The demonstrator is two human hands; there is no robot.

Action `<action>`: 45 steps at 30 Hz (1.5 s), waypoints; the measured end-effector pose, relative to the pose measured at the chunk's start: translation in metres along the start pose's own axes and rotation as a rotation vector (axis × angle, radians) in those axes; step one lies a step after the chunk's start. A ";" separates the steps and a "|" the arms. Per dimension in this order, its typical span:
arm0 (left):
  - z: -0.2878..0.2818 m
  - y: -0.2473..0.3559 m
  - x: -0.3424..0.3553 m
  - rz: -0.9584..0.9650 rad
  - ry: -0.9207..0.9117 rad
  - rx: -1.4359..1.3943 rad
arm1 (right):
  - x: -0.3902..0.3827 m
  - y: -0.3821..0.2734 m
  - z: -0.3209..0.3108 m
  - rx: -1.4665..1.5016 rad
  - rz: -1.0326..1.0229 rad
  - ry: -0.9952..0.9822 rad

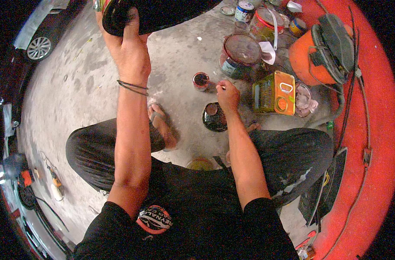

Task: The person sits on the floor and mixes red paint in a small can using a stick. They pour additional paint from a larger can into the small can and stir it thoroughly. The person then applies the mixed paint to the underside of a car hood using the stick.

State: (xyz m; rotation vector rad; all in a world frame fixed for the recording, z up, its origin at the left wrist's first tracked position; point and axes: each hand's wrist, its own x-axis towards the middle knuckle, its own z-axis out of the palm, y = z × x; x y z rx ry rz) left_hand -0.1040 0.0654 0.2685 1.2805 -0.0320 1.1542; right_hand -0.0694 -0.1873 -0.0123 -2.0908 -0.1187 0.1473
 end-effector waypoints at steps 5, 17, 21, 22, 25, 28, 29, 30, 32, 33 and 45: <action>0.011 0.014 0.003 -0.188 0.109 -0.146 | -0.009 -0.014 -0.019 -0.157 0.020 0.015; 0.024 0.031 0.012 -0.040 -0.110 -0.124 | -0.021 -0.030 -0.024 -0.121 -0.037 0.108; 0.029 0.044 0.008 -0.045 -0.093 -0.178 | -0.020 -0.041 -0.016 -0.158 -0.029 0.080; 0.032 0.044 0.006 0.015 -0.024 -0.182 | -0.020 -0.044 -0.015 -0.169 -0.026 0.067; 0.033 0.050 0.007 0.028 0.003 -0.170 | -0.022 -0.043 -0.011 -0.170 -0.056 0.093; 0.030 0.054 0.011 0.119 -0.011 -0.194 | -0.022 -0.049 -0.007 -0.104 -0.057 0.113; 0.025 0.050 0.014 0.107 0.026 -0.077 | -0.021 -0.046 -0.007 -0.117 -0.056 0.123; 0.024 0.055 0.014 0.076 -0.026 -0.084 | -0.020 -0.042 -0.007 -0.129 -0.054 0.130; 0.028 0.064 0.013 0.054 -0.059 -0.124 | -0.015 -0.039 -0.009 -0.135 -0.020 0.071; 0.030 0.067 0.012 0.048 -0.064 -0.134 | -0.013 -0.035 -0.009 -0.129 -0.029 0.064; 0.033 0.074 0.011 0.049 -0.092 -0.188 | -0.012 -0.031 -0.005 -0.104 0.019 0.040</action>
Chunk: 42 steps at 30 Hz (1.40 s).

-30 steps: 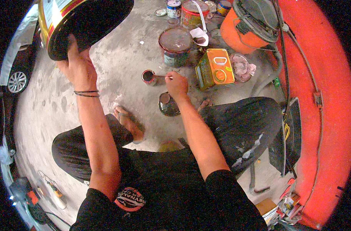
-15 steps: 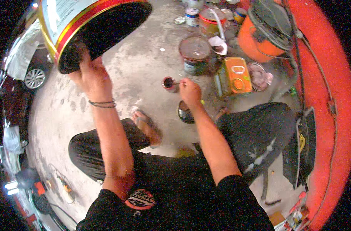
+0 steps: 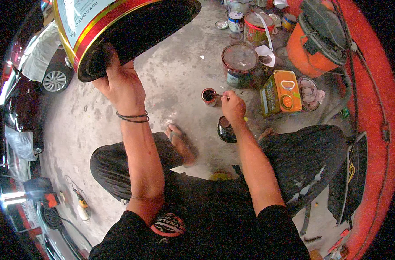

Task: The person sits on the floor and mixes red paint in a small can using a stick. They pour additional paint from a larger can into the small can and stir it thoroughly. The person then applies the mixed paint to the underside of a car hood using the stick.

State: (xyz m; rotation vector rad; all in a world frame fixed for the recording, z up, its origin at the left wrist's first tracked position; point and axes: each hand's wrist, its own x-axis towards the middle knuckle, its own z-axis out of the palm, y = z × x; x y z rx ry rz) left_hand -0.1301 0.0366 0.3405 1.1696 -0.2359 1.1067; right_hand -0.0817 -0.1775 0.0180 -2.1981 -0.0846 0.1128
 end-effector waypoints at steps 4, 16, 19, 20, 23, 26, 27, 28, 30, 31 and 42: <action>-0.003 0.001 0.002 0.021 -0.025 -0.056 | -0.003 -0.012 -0.004 -0.050 -0.028 -0.010; 0.018 0.029 0.003 0.063 0.023 -0.078 | 0.000 -0.010 0.002 0.005 0.000 -0.002; 0.022 0.032 0.001 0.102 0.043 -0.083 | 0.000 -0.013 -0.002 0.006 -0.011 -0.002; 0.022 0.033 0.001 0.117 0.051 -0.079 | 0.000 -0.014 -0.002 -0.002 -0.009 -0.004; 0.018 0.034 0.003 0.152 0.056 -0.049 | -0.002 -0.017 -0.004 -0.021 -0.017 0.005; 0.017 0.039 0.006 0.146 -0.002 -0.038 | -0.003 -0.021 -0.007 -0.018 -0.003 0.010; 0.012 0.038 0.006 0.153 -0.057 -0.069 | -0.003 -0.022 -0.007 -0.015 0.005 0.010; 0.013 0.039 0.006 0.151 -0.043 -0.065 | -0.003 -0.022 -0.007 -0.011 0.008 0.006; 0.017 0.039 0.006 0.149 -0.013 -0.059 | -0.002 -0.020 -0.006 -0.005 0.012 -0.001; 0.017 0.039 0.005 0.144 -0.002 -0.068 | -0.002 -0.019 -0.006 -0.004 0.011 -0.002; 0.012 0.035 0.005 0.148 -0.023 -0.065 | -0.002 -0.024 -0.009 -0.032 -0.021 0.004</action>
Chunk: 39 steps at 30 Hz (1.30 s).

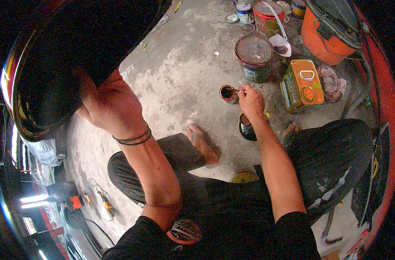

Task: The person sits on the floor and mixes red paint in a small can using a stick. They pour additional paint from a larger can into the small can and stir it thoroughly. The person then applies the mixed paint to the underside of a car hood using the stick.

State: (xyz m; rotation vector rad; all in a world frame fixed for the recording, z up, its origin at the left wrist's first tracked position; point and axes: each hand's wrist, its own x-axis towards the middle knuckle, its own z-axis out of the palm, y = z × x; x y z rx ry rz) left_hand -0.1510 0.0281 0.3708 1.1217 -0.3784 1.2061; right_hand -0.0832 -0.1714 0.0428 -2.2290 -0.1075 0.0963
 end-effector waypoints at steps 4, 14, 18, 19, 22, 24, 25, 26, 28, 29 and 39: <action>-0.002 -0.001 -0.001 0.003 -0.025 -0.010 | 0.001 0.004 0.002 0.017 0.008 0.003; -0.008 -0.002 -0.002 -0.003 0.025 0.012 | 0.001 0.002 0.003 0.017 0.017 -0.007; -0.008 -0.002 -0.004 0.008 0.010 0.051 | 0.002 0.005 0.004 0.037 0.037 -0.028; -0.010 -0.002 -0.005 0.012 0.004 0.072 | 0.002 0.005 0.004 0.031 0.045 -0.032; -0.012 -0.006 -0.005 0.038 -0.003 0.128 | 0.001 0.006 0.003 0.028 0.049 -0.028; -0.011 -0.004 -0.004 0.044 -0.027 0.149 | 0.003 0.009 0.007 0.067 0.018 -0.011; -0.006 -0.005 -0.006 0.029 -0.010 0.104 | 0.003 0.010 0.009 0.073 0.013 -0.004; -0.004 -0.007 -0.009 0.008 0.017 0.058 | 0.003 0.011 0.009 0.070 0.010 0.001; -0.009 -0.015 -0.013 -0.028 0.001 0.040 | 0.001 0.011 0.011 0.065 0.016 0.006; -0.010 -0.019 -0.016 -0.047 -0.002 0.029 | 0.001 0.012 0.010 0.056 0.025 0.005; -0.031 -0.113 -0.046 -0.392 0.103 -0.069 | 0.002 0.019 0.018 0.119 0.011 -0.033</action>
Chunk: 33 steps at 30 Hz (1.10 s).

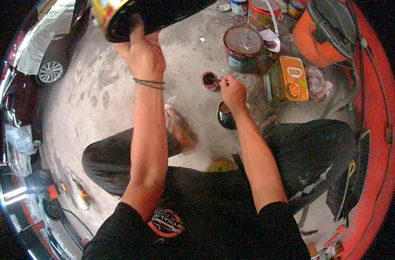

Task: The person sits on the floor and mixes red paint in a small can using a stick. They pour additional paint from a larger can into the small can and stir it thoroughly. The person then applies the mixed paint to the underside of a car hood using the stick.

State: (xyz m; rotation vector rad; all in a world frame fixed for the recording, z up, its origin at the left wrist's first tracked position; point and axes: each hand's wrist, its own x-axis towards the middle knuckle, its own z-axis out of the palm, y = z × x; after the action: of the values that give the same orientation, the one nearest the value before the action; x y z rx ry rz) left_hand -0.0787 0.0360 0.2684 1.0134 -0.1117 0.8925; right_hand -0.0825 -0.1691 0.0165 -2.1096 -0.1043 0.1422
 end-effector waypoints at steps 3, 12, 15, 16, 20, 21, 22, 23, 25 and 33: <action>0.005 -0.017 -0.009 0.128 -0.079 -0.100 | -0.001 -0.001 0.003 0.011 0.015 -0.029; -0.064 -0.052 -0.046 -0.084 0.114 0.117 | 0.008 0.000 0.007 -0.128 0.030 -0.085; -0.079 -0.063 -0.053 -0.100 0.109 0.141 | 0.010 0.002 0.002 -0.155 0.041 -0.077; -0.073 -0.063 -0.055 -0.073 0.124 0.125 | 0.011 0.008 0.003 -0.137 0.036 -0.049; -0.062 -0.054 -0.053 -0.073 0.098 0.150 | 0.007 -0.004 0.000 -0.111 0.055 -0.045; -0.063 -0.054 -0.053 -0.078 0.077 0.173 | 0.008 -0.004 -0.001 -0.117 0.049 -0.042; -0.063 -0.054 -0.054 -0.070 0.067 0.198 | 0.008 -0.004 -0.002 -0.122 0.044 -0.038; -0.062 -0.054 -0.055 -0.064 0.056 0.224 | 0.009 -0.004 -0.003 -0.134 0.048 -0.048; -0.062 -0.053 -0.057 -0.069 0.025 0.248 | 0.010 -0.003 -0.005 -0.156 0.056 -0.068; -0.037 -0.048 -0.062 0.009 0.112 0.307 | 0.010 -0.005 -0.008 -0.094 0.062 -0.035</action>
State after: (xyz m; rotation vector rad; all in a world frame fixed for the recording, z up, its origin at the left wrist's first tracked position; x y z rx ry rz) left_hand -0.0974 0.0167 0.1859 1.2442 0.1194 0.9916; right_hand -0.0716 -0.1722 0.0244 -2.2051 -0.0676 0.2152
